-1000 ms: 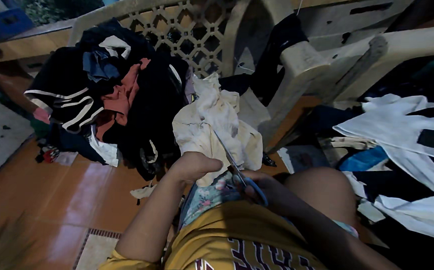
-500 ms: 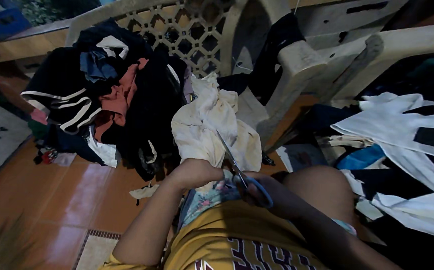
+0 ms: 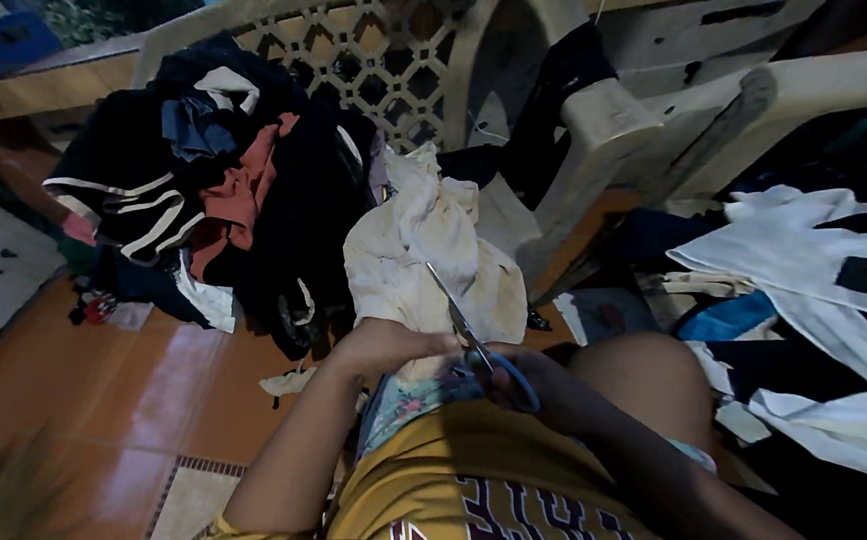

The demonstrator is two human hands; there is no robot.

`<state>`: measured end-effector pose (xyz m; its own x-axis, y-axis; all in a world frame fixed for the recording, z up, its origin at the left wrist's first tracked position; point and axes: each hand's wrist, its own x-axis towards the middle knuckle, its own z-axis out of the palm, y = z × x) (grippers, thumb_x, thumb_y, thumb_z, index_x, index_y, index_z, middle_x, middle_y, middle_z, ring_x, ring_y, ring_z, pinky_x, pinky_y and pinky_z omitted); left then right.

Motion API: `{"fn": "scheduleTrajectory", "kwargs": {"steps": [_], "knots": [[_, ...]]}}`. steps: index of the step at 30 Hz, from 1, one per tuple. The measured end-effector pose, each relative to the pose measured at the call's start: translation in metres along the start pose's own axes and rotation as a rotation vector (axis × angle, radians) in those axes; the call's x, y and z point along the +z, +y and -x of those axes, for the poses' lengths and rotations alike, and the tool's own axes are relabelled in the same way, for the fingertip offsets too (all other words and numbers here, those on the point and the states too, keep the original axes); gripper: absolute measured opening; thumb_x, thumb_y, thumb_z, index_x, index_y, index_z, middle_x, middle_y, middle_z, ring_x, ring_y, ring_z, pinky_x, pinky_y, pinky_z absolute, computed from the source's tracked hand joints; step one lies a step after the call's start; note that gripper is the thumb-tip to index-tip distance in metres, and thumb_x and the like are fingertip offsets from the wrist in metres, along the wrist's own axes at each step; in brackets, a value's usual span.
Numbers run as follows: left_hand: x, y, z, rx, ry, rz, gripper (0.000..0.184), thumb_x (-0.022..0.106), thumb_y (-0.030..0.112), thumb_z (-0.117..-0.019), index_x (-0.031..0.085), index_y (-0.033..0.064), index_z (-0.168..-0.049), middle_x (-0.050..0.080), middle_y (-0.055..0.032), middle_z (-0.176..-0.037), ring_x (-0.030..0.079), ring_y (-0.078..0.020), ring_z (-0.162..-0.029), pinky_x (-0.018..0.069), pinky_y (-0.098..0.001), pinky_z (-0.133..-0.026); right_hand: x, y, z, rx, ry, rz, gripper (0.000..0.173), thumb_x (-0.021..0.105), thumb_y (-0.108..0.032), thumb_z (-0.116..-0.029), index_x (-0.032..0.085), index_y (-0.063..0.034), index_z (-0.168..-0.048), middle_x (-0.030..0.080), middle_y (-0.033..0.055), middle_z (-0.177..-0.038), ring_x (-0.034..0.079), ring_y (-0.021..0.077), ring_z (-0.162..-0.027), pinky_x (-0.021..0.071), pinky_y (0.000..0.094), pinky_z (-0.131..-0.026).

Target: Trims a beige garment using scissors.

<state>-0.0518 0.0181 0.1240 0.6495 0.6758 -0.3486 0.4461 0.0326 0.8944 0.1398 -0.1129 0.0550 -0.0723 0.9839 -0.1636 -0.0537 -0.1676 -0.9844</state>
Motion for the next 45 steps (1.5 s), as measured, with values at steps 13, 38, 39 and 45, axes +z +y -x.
{"fn": "scheduleTrajectory", "kwargs": {"steps": [13,38,39,45], "knots": [[0.008,-0.022,-0.026,0.202,0.162,0.732,0.021,0.062,-0.011,-0.0897,0.060,-0.0012,-0.109,0.074,-0.0069,-0.088,0.073,-0.0141,-0.080,0.0623,-0.0315,-0.078,-0.001,0.015,-0.002,0.056,-0.043,0.049,0.054,0.072,-0.072,-0.0757,0.062,-0.0213,-0.092,0.055,-0.0168,-0.068,0.049,-0.0057,-0.056,0.0417,0.0120,-0.053],[0.009,-0.011,-0.015,0.194,0.073,0.474,0.026,0.071,-0.011,-0.0836,0.063,0.0004,-0.105,0.074,-0.0018,-0.089,0.073,-0.0096,-0.084,0.0612,-0.0285,-0.083,0.012,0.008,-0.005,-0.009,0.012,0.079,0.051,0.068,-0.069,-0.0807,0.060,-0.0200,-0.090,0.052,-0.0172,-0.067,0.048,-0.0068,-0.056,0.0407,0.0116,-0.053],[0.010,-0.011,-0.015,0.189,0.074,0.472,0.026,0.071,-0.011,-0.0838,0.063,0.0000,-0.106,0.074,-0.0022,-0.089,0.073,-0.0100,-0.084,0.0612,-0.0288,-0.083,0.012,0.008,-0.005,-0.012,0.013,0.084,0.051,0.068,-0.070,-0.0810,0.060,-0.0200,-0.090,0.053,-0.0171,-0.067,0.048,-0.0068,-0.056,0.0408,0.0114,-0.053],[0.012,-0.012,-0.012,0.170,0.064,0.403,0.030,0.075,-0.009,-0.0817,0.063,-0.0004,-0.108,0.074,-0.0014,-0.091,0.072,-0.0088,-0.087,0.0604,-0.0284,-0.085,0.012,0.007,-0.006,-0.005,0.032,0.042,0.054,0.069,-0.073,-0.0776,0.061,-0.0204,-0.089,0.054,-0.0164,-0.066,0.048,-0.0055,-0.054,0.0409,0.0127,-0.052]]}}
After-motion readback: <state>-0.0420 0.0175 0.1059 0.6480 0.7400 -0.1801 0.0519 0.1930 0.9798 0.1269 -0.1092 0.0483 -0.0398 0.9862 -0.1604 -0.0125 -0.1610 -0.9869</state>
